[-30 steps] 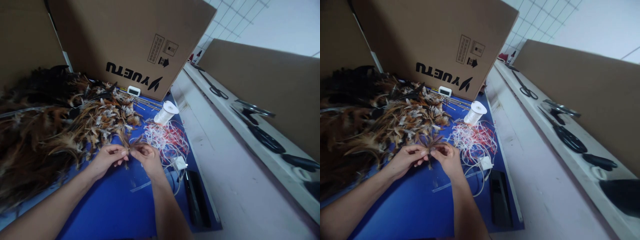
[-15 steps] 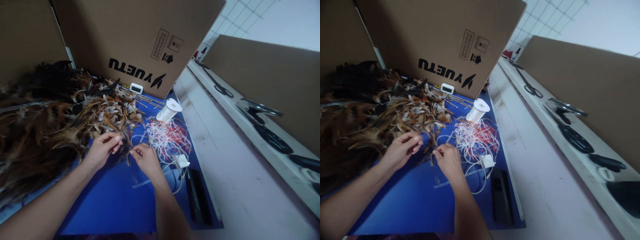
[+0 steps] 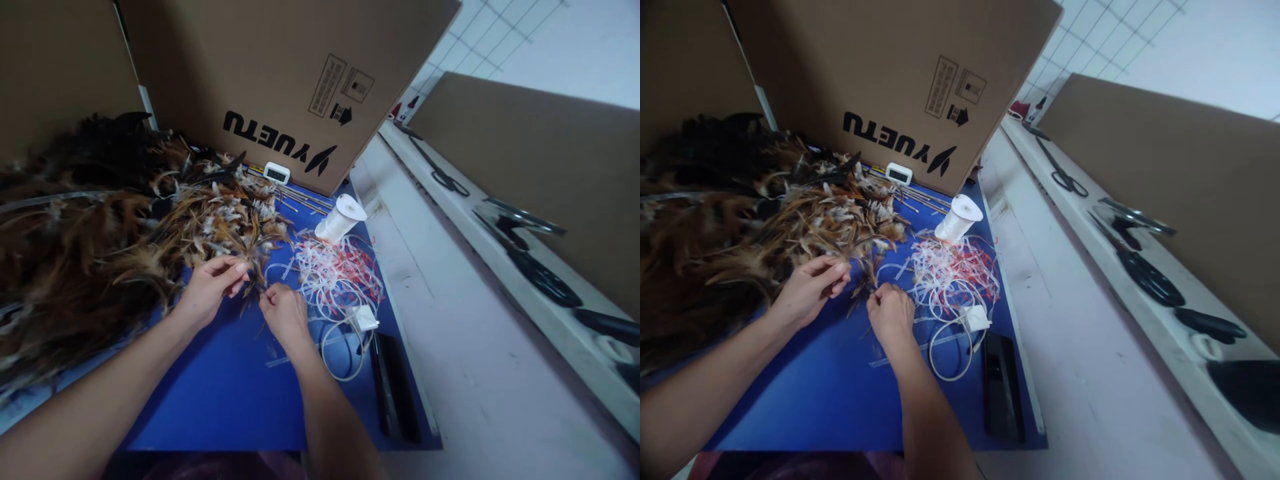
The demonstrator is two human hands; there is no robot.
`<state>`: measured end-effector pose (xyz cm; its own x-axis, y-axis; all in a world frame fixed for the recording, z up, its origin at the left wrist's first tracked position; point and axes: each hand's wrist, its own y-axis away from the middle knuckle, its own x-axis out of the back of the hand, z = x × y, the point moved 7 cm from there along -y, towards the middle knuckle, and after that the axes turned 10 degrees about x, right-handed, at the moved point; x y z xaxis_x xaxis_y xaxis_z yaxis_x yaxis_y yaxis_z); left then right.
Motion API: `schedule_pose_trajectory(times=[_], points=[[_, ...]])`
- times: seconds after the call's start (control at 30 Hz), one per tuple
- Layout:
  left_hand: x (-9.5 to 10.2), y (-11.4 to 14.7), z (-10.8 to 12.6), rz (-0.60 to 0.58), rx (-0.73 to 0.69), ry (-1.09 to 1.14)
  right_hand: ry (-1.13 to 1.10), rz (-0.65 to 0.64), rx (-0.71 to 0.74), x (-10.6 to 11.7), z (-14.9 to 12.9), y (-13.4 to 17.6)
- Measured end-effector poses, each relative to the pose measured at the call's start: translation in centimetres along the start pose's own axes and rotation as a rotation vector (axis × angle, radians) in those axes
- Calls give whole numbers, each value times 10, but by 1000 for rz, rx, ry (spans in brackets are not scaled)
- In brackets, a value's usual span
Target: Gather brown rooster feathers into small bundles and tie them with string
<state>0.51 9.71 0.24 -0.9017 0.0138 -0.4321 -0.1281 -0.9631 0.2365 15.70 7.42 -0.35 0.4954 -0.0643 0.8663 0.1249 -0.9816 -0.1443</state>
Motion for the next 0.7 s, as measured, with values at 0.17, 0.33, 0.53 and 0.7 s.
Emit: schedule_pose_trajectory(times=[0.17, 0.33, 0.53, 0.7], points=[[-1, 0, -1, 4, 5, -8, -293, 43, 15, 4, 7, -3], [2, -1, -3, 16, 4, -34, -714, 79, -7, 23, 7, -4], [1, -2, -7, 9, 19, -86, -1093, 74, -60, 34, -1, 1], [-1, 1, -7, -4, 42, -90, -1180, 1, 10, 37, -9, 6]])
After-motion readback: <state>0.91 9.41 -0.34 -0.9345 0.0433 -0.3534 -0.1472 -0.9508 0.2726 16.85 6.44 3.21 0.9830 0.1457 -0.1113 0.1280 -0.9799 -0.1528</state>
